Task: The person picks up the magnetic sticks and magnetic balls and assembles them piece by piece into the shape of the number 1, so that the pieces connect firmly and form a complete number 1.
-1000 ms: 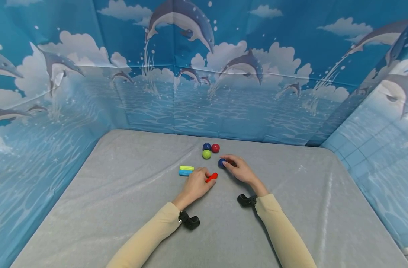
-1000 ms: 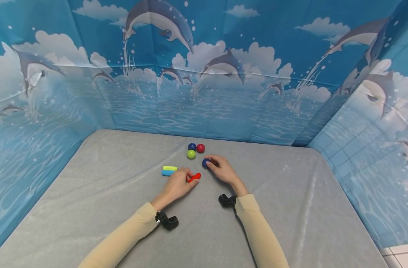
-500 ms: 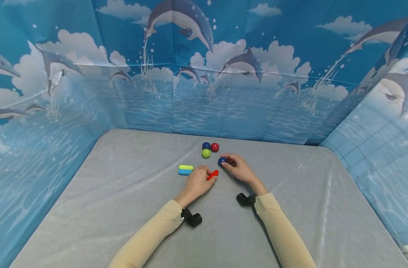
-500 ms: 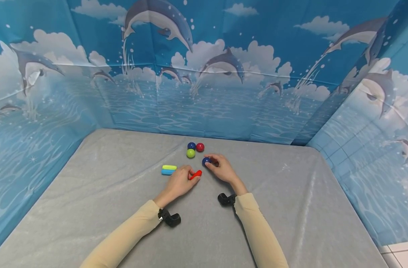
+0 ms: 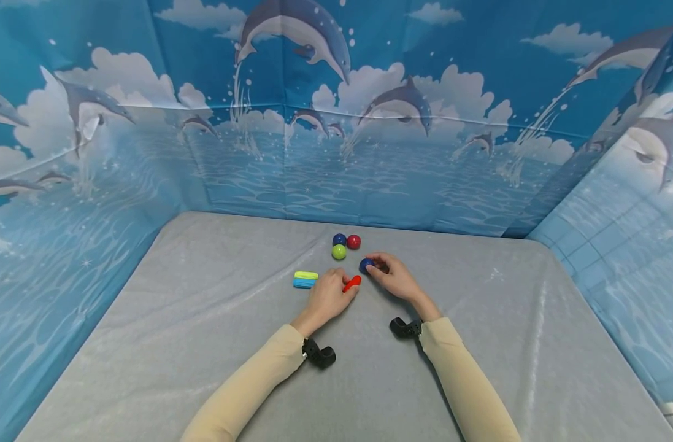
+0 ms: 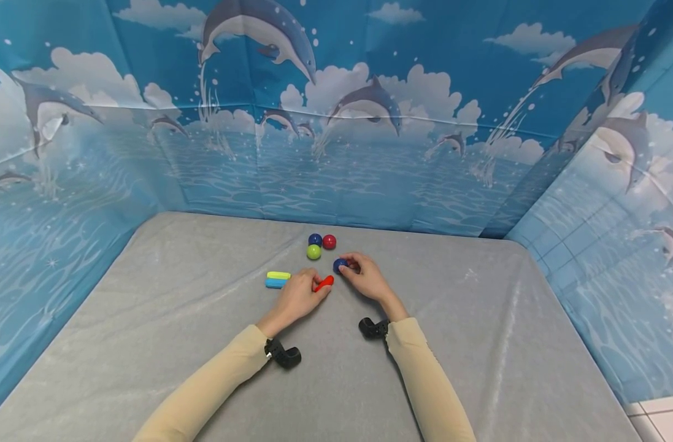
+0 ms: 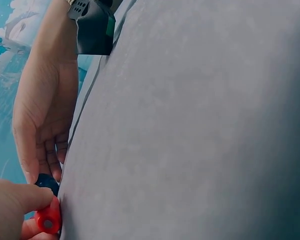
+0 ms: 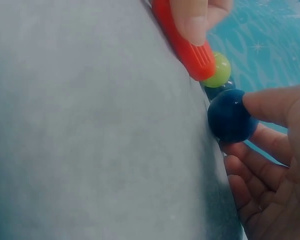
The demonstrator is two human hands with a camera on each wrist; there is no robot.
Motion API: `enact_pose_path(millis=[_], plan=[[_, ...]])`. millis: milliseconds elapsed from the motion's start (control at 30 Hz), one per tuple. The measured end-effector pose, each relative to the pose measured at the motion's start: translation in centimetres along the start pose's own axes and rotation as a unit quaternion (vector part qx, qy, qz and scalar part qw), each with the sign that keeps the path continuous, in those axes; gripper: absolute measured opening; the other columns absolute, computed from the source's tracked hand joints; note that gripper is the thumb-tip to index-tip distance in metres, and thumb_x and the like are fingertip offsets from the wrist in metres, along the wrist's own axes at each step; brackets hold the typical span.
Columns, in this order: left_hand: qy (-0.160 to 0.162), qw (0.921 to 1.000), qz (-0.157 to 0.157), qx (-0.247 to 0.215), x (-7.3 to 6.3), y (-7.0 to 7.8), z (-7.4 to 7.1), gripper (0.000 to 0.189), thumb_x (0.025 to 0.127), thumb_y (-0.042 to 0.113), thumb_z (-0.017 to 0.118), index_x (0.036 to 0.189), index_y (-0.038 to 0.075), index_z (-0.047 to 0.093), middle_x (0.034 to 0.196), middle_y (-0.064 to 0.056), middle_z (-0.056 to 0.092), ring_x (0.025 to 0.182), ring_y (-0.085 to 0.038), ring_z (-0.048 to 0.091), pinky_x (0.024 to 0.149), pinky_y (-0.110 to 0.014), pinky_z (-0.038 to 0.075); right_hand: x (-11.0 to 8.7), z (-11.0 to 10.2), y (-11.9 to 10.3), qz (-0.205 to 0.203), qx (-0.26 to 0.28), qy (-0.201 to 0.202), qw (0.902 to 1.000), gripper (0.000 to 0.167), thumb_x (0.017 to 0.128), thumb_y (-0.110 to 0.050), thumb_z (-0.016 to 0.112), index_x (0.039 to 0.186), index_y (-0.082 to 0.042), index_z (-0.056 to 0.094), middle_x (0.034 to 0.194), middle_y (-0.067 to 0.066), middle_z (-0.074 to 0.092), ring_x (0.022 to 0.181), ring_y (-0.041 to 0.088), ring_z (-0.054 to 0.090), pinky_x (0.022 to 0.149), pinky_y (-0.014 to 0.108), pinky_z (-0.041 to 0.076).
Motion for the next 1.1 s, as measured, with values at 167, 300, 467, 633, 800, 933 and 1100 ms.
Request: enact_pose_path(millis=[167, 300, 467, 633, 800, 933, 1100], plan=[[-0.005, 1.0, -0.005, -0.002, 0.27, 0.03, 0.07, 0.025, 0.088, 0.031, 0.069, 0.092, 0.007, 0.062, 0.077, 0.0, 0.051, 0.06, -0.012, 0.047, 0.051, -0.023, 0.038, -0.03, -0.02, -0.05, 0.001, -0.003, -0.003, 1.0, 0.033, 0.097, -0.021, 0.056, 0.125, -0.003, 0.058, 0.109, 0.014, 0.058, 0.091, 0.025, 0.053, 0.078, 0.038, 0.043], [-0.006, 1.0, -0.006, 0.0, 0.48, 0.02, 0.19, 0.026, 0.088, 0.032, 0.068, 0.092, 0.007, 0.062, 0.078, -0.001, 0.052, 0.06, -0.012, 0.048, 0.051, -0.023, 0.038, -0.08, -0.03, 0.01, 0.004, -0.007, -0.004, 1.0, 0.035, 0.097, -0.021, 0.055, 0.126, -0.002, 0.058, 0.113, 0.015, 0.057, 0.095, 0.026, 0.053, 0.081, 0.041, 0.043], [-0.007, 0.9999, -0.012, 0.002, 0.66, 0.09, 0.28, 0.027, 0.088, 0.032, 0.068, 0.092, 0.007, 0.063, 0.08, -0.001, 0.053, 0.06, -0.012, 0.048, 0.05, -0.023, 0.038, -0.14, -0.04, 0.08, 0.004, -0.009, -0.006, 0.9999, 0.036, 0.098, -0.022, 0.054, 0.127, -0.002, 0.057, 0.118, 0.017, 0.056, 0.1, 0.028, 0.053, 0.086, 0.044, 0.042], [-0.007, 0.9999, -0.013, 0.002, 0.78, 0.17, 0.33, 0.026, 0.088, 0.032, 0.068, 0.092, 0.007, 0.063, 0.08, -0.001, 0.054, 0.06, -0.012, 0.048, 0.05, -0.024, 0.038, -0.14, 0.0, 0.13, 0.002, -0.007, -0.007, 1.0, 0.036, 0.098, -0.021, 0.054, 0.128, -0.001, 0.056, 0.119, 0.017, 0.055, 0.101, 0.028, 0.053, 0.087, 0.044, 0.042], [-0.006, 0.9999, -0.012, 0.003, 0.89, 0.21, 0.39, 0.026, 0.088, 0.033, 0.068, 0.092, 0.007, 0.063, 0.08, -0.002, 0.054, 0.059, -0.012, 0.048, 0.05, -0.024, 0.038, -0.13, 0.06, 0.11, 0.009, -0.003, -0.009, 0.9999, 0.036, 0.098, -0.022, 0.054, 0.127, -0.002, 0.057, 0.12, 0.017, 0.055, 0.103, 0.028, 0.052, 0.088, 0.044, 0.042], [-0.007, 0.9999, -0.015, 0.002, 0.98, 0.2, 0.48, 0.026, 0.088, 0.033, 0.068, 0.092, 0.007, 0.063, 0.08, -0.002, 0.054, 0.059, -0.012, 0.048, 0.049, -0.024, 0.038, -0.12, 0.06, 0.16, 0.012, -0.002, -0.011, 0.9999, 0.035, 0.098, -0.021, 0.054, 0.127, -0.002, 0.056, 0.121, 0.017, 0.055, 0.103, 0.028, 0.052, 0.089, 0.043, 0.042], [-0.006, 0.9999, -0.013, 0.006, 1.04, 0.2, 0.56, 0.027, 0.088, 0.034, 0.068, 0.092, 0.008, 0.063, 0.079, -0.001, 0.053, 0.059, -0.012, 0.048, 0.049, -0.023, 0.037, -0.1, 0.06, 0.24, 0.014, -0.002, -0.011, 0.9998, 0.036, 0.098, -0.022, 0.054, 0.128, -0.001, 0.056, 0.121, 0.018, 0.054, 0.104, 0.029, 0.052, 0.089, 0.044, 0.041]])
Point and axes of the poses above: each hand's wrist, its own x-axis towards the middle knuckle, its own z-axis out of the palm, y = z × x, the point moved 2 cm from there along x, towards the middle knuckle
